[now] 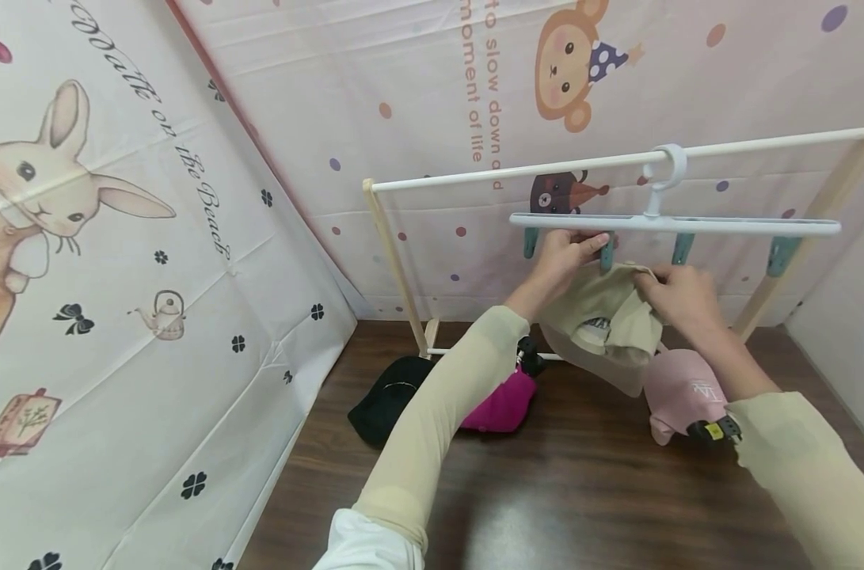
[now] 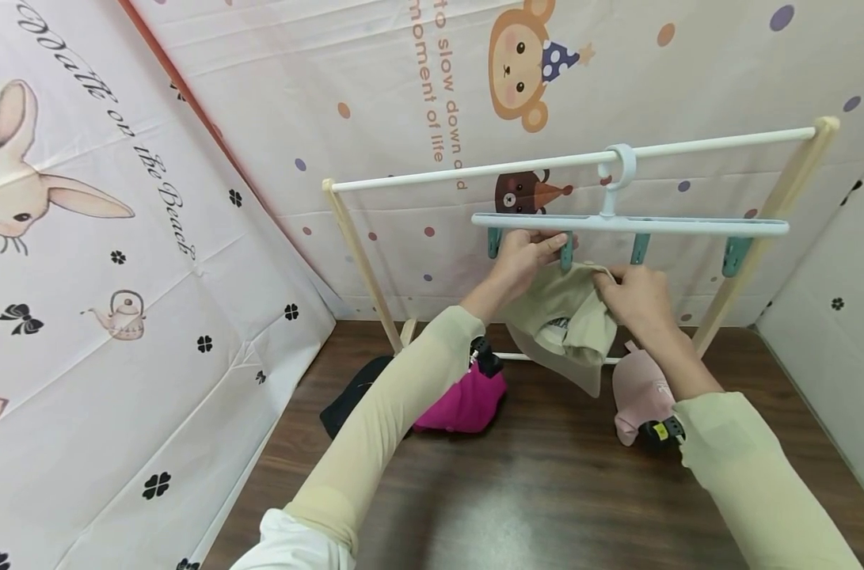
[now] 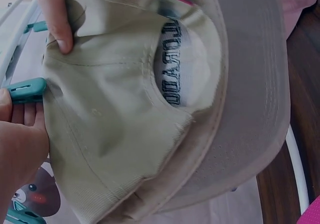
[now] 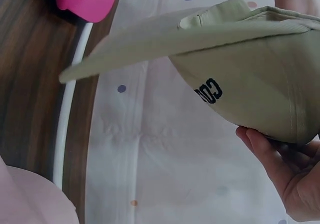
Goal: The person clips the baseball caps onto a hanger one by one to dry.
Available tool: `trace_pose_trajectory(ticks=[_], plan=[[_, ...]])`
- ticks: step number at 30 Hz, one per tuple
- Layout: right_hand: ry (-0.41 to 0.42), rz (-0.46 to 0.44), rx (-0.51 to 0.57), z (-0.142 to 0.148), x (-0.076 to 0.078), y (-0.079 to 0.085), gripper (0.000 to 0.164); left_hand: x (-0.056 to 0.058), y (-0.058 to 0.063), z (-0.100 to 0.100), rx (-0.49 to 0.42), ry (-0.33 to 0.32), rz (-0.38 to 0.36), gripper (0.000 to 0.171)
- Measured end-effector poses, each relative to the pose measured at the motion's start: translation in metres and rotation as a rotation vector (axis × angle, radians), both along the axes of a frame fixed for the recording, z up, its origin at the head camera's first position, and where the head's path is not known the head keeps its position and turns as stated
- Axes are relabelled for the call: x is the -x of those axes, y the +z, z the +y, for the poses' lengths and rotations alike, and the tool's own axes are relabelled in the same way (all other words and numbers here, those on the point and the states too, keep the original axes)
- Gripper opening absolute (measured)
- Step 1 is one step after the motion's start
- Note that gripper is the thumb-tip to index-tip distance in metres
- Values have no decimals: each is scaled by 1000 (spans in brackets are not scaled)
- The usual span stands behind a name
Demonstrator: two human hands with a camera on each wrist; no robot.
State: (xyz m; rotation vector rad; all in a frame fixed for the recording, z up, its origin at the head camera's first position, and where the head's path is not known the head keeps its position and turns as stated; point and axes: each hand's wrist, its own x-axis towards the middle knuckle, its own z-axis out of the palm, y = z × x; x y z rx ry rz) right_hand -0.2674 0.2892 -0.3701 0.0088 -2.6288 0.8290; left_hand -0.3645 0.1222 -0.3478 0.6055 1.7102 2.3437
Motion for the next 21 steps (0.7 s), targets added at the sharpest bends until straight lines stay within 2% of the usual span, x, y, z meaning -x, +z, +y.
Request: trace_pose_trajectory(ticks=[5, 12, 17, 21], plan=[[-9, -15, -27, 3, 3, 7, 48, 2, 0, -3, 10, -3, 23, 20], [39, -40, -67, 6, 2, 18, 48, 3, 0, -7, 12, -51, 11, 20], [88, -79, -50, 8, 0, 26, 51, 4, 0, -9, 12, -65, 10, 22], [95, -99, -25, 9, -1, 29, 53, 3, 0, -9, 7, -82, 19, 22]])
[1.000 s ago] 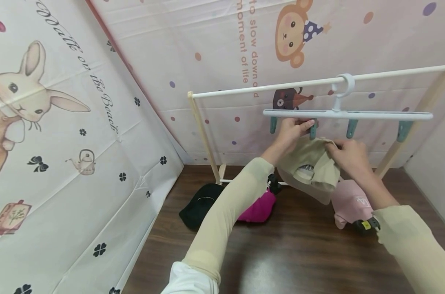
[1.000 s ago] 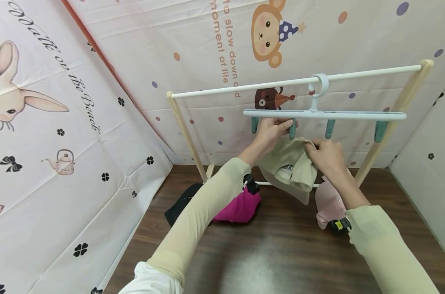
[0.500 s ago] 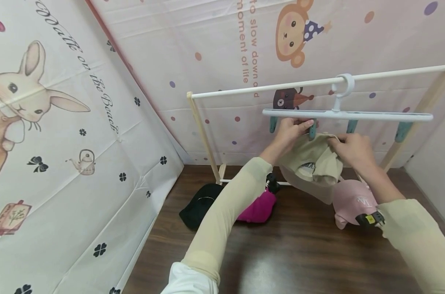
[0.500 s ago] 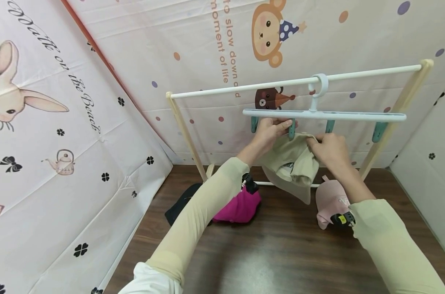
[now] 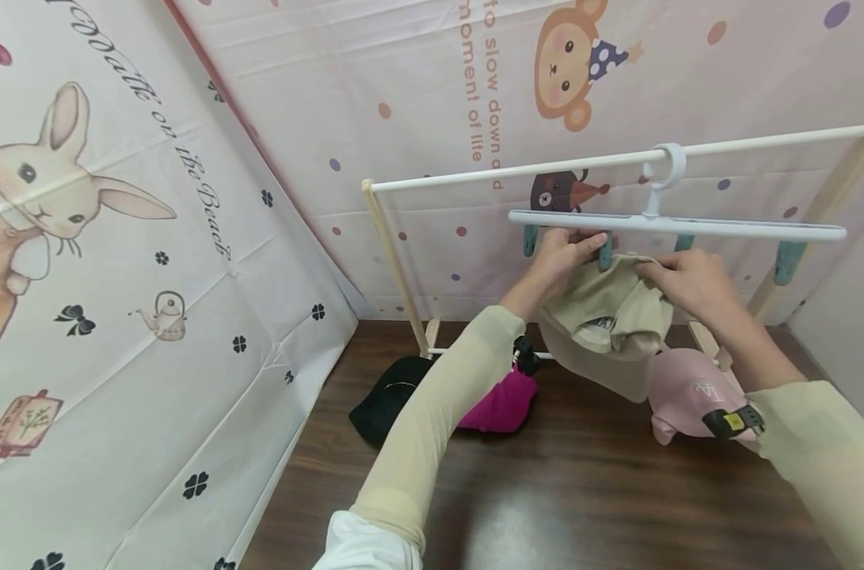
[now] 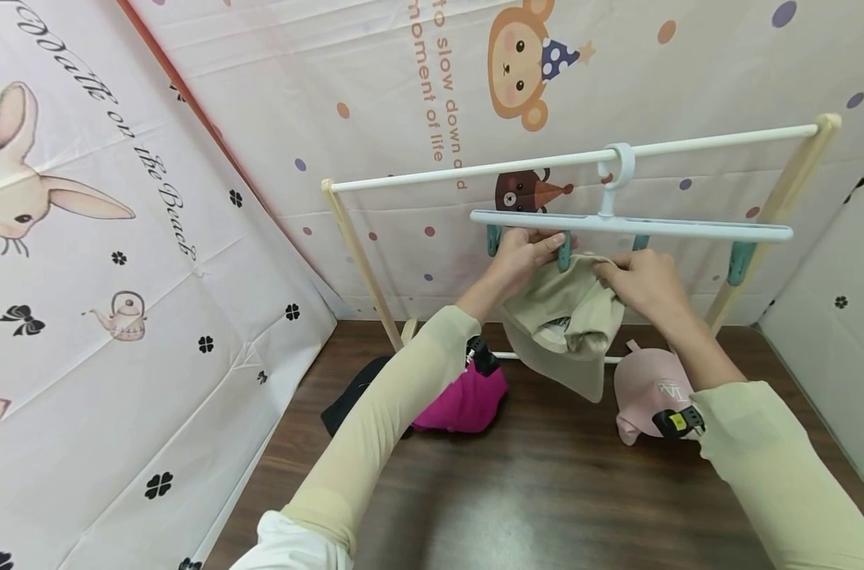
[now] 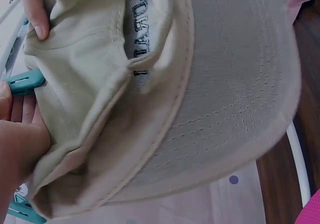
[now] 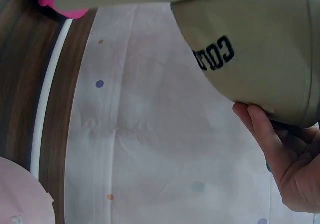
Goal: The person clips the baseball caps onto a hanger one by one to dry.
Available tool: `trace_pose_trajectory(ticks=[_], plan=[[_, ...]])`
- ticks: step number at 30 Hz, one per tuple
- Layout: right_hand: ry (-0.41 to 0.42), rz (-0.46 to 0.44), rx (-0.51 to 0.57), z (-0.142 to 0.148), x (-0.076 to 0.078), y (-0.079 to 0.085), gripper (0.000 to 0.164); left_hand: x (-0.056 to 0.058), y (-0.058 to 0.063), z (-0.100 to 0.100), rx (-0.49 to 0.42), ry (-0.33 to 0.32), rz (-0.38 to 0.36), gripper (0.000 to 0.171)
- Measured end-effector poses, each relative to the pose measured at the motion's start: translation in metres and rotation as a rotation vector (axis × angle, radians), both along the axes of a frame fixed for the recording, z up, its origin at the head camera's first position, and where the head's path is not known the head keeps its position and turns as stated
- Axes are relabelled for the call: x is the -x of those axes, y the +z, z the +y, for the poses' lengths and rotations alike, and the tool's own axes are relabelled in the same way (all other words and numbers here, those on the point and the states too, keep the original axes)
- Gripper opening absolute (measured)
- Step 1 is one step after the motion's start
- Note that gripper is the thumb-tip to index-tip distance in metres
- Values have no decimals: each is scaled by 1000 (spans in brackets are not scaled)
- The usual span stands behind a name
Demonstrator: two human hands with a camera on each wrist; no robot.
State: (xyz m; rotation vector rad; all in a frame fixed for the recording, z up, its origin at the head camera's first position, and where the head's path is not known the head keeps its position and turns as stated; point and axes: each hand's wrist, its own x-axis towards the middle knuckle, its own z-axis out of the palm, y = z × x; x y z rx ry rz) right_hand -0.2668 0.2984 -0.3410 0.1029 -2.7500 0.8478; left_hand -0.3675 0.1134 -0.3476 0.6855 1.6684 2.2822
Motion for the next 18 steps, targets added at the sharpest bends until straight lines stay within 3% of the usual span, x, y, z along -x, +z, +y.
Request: trace_pose_trajectory(ticks=[18], plan=[[-19, 46, -33, 2, -6, -3, 48, -5, 1, -2, 89, -58, 7, 33]])
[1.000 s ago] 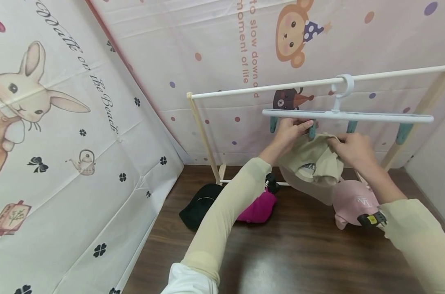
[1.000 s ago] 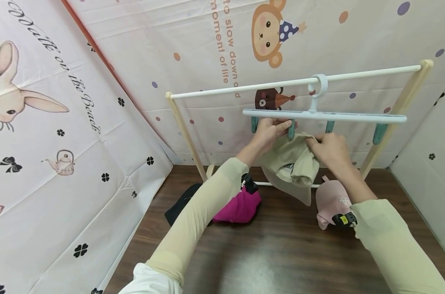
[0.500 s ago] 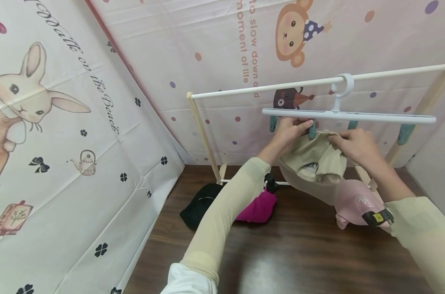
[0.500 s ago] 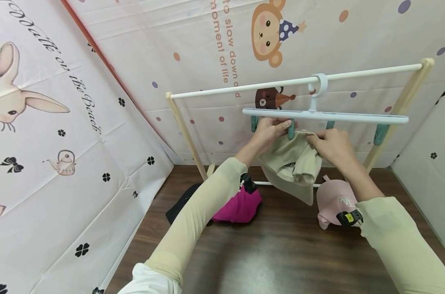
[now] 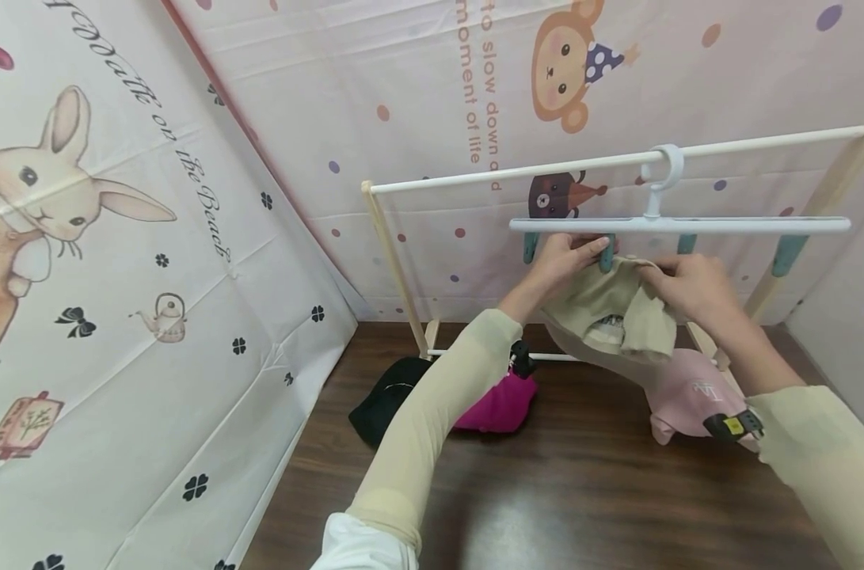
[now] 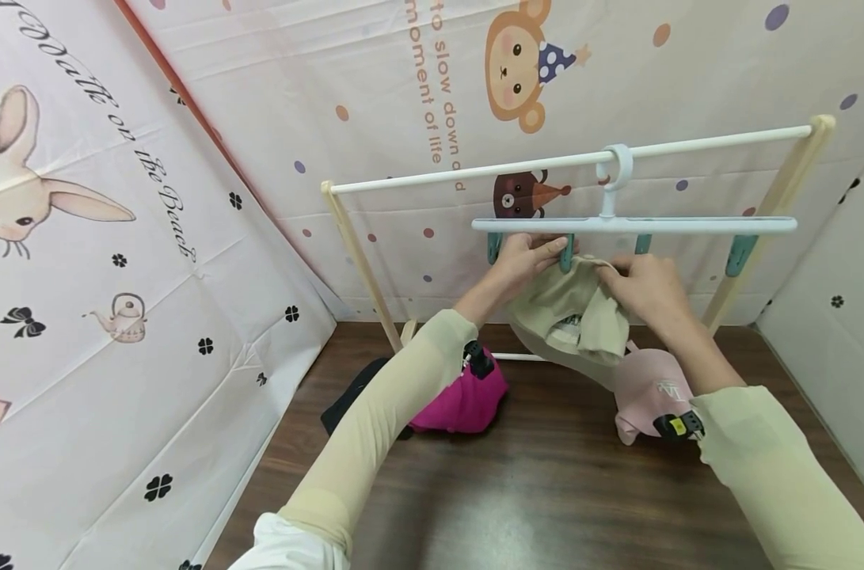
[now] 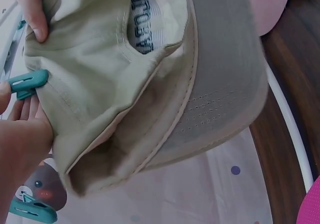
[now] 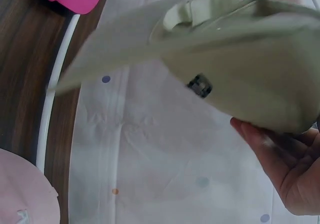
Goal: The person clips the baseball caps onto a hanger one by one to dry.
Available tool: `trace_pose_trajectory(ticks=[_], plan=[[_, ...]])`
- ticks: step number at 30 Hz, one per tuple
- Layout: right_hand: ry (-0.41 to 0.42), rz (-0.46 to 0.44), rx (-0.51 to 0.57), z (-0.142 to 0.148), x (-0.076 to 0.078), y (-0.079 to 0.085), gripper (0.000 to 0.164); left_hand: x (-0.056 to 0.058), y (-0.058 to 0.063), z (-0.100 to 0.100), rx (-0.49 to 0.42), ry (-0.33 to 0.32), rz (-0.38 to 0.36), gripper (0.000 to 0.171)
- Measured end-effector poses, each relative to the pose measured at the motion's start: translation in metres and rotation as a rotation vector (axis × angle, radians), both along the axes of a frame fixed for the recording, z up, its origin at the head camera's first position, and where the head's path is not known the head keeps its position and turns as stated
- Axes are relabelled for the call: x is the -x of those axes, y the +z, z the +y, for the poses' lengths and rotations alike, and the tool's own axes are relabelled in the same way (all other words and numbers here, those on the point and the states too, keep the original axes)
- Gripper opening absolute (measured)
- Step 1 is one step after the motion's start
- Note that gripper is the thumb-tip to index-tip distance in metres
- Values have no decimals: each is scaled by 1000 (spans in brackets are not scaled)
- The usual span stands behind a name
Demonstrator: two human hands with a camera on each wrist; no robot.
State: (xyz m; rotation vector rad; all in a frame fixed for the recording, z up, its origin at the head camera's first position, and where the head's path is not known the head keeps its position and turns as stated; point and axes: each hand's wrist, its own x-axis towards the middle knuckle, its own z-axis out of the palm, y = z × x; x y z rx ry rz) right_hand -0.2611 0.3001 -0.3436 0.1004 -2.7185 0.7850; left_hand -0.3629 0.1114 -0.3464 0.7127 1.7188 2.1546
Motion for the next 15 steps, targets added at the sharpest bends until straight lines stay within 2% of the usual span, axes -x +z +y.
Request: trace_pose_trajectory(ticks=[4, 8, 15], plan=[[15, -6, 2, 1, -1, -1, 49, -3, 0, -1, -12, -25, -26, 33], [23, -6, -7, 1, -1, -4, 49, -5, -2, -3, -15, -21, -33, 34], [50, -27, 5, 2, -5, -6, 52, -3, -5, -5, 31, -55, -21, 36]])
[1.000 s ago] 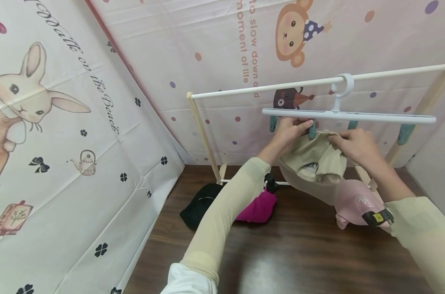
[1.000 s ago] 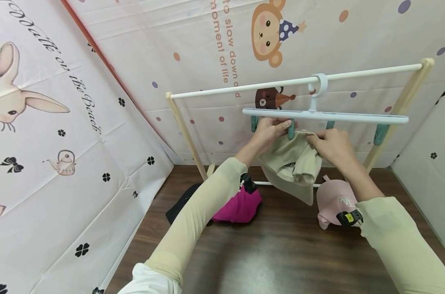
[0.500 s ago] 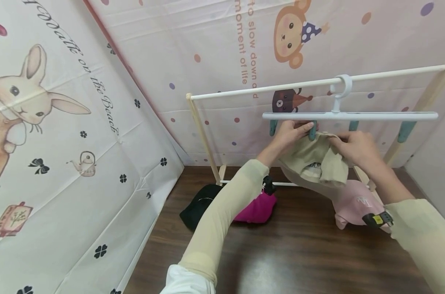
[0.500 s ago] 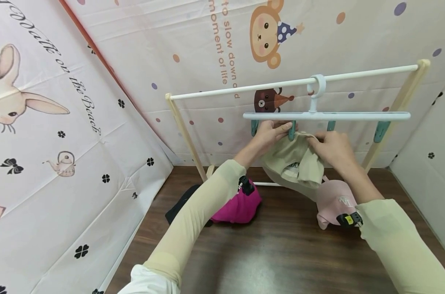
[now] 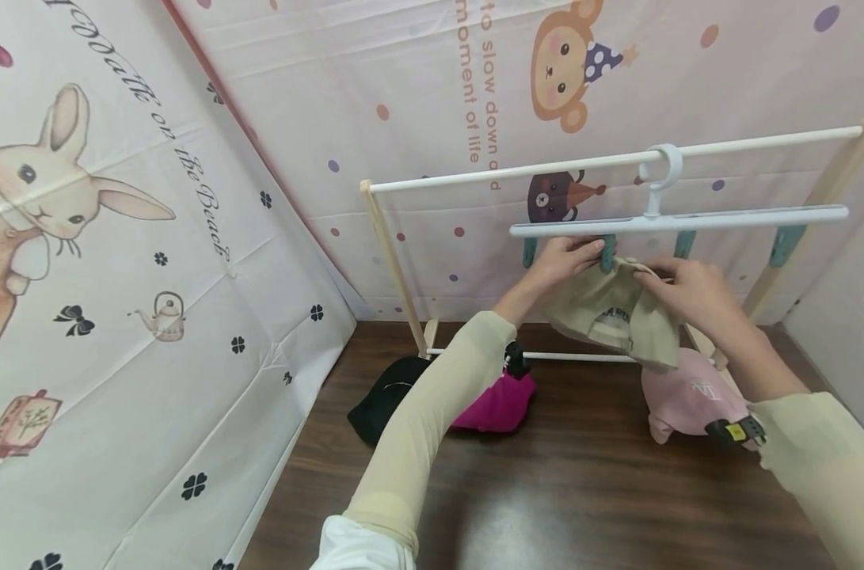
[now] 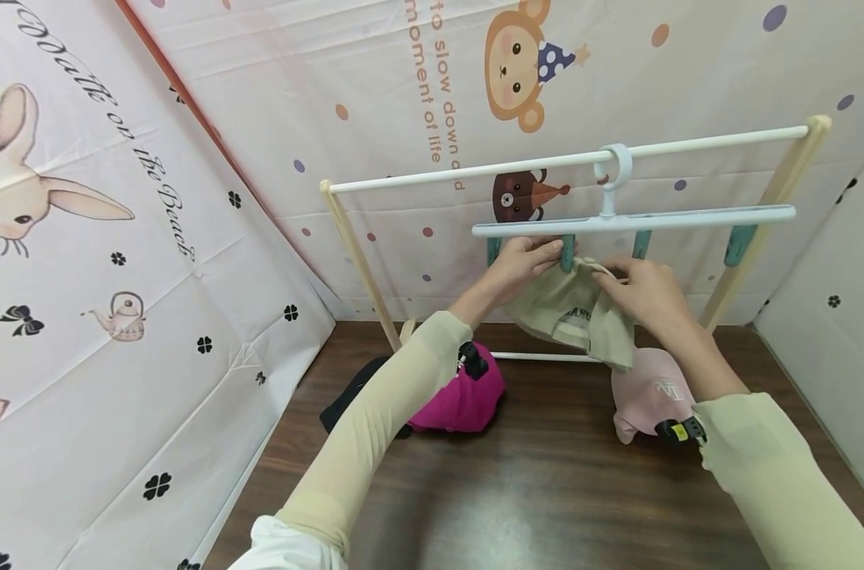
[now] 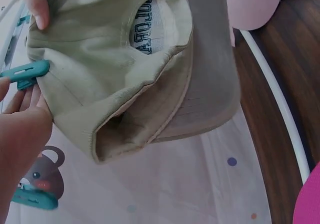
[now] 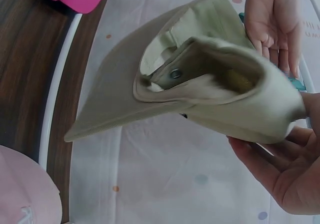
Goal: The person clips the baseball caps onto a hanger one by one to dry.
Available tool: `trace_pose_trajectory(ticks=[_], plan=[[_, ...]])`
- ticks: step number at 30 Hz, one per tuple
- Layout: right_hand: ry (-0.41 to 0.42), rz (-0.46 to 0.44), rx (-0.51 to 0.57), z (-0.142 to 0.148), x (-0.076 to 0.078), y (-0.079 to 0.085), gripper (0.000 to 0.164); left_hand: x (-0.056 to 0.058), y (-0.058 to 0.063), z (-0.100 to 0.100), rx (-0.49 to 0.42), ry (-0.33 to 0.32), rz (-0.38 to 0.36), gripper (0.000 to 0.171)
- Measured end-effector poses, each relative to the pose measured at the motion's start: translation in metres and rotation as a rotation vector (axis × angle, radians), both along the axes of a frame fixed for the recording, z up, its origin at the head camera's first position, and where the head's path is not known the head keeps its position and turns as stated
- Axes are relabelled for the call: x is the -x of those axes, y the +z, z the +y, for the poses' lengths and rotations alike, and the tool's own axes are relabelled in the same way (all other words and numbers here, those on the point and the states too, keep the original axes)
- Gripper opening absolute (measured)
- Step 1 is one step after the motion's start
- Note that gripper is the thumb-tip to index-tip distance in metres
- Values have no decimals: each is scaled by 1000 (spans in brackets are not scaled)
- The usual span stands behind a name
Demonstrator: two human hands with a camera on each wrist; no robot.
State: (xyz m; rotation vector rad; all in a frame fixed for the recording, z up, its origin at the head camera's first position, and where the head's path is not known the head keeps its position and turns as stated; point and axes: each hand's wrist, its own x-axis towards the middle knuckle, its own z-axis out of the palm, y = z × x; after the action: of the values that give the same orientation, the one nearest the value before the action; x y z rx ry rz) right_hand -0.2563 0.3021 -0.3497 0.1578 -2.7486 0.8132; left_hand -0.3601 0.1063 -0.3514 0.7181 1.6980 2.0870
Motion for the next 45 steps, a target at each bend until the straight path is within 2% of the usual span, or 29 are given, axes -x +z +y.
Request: trace_pose_trajectory(ticks=[3, 5, 13, 19, 22, 27, 32, 37, 45], plan=[[9, 21, 7, -1, -3, 0, 50, 0, -1, -3, 35, -32, 33, 38], [13, 34, 9, -1, -6, 0, 49, 0, -3, -6, 83, -38, 89, 38], [8, 31, 26, 0, -14, -4, 47, 2, -17, -23, 282, 20, 313, 34], [-11, 39, 21, 1, -21, -8, 42, 2, -28, -40, 378, 30, 433, 33], [-26, 42, 21, 1, -26, -8, 40, 0, -30, -47, 398, 12, 460, 35], [-50, 34, 27, -2, -33, -7, 40, -6, -32, -58, 376, -20, 450, 36], [-37, 56, 14, -9, -37, -8, 36, -11, -35, -68, 354, -18, 467, 36], [-22, 64, 9, -15, -39, -15, 34, -20, -38, -76, 403, -8, 501, 34], [15, 81, 12, -23, -44, -29, 30, -37, -49, -85, 497, 38, 604, 31]])
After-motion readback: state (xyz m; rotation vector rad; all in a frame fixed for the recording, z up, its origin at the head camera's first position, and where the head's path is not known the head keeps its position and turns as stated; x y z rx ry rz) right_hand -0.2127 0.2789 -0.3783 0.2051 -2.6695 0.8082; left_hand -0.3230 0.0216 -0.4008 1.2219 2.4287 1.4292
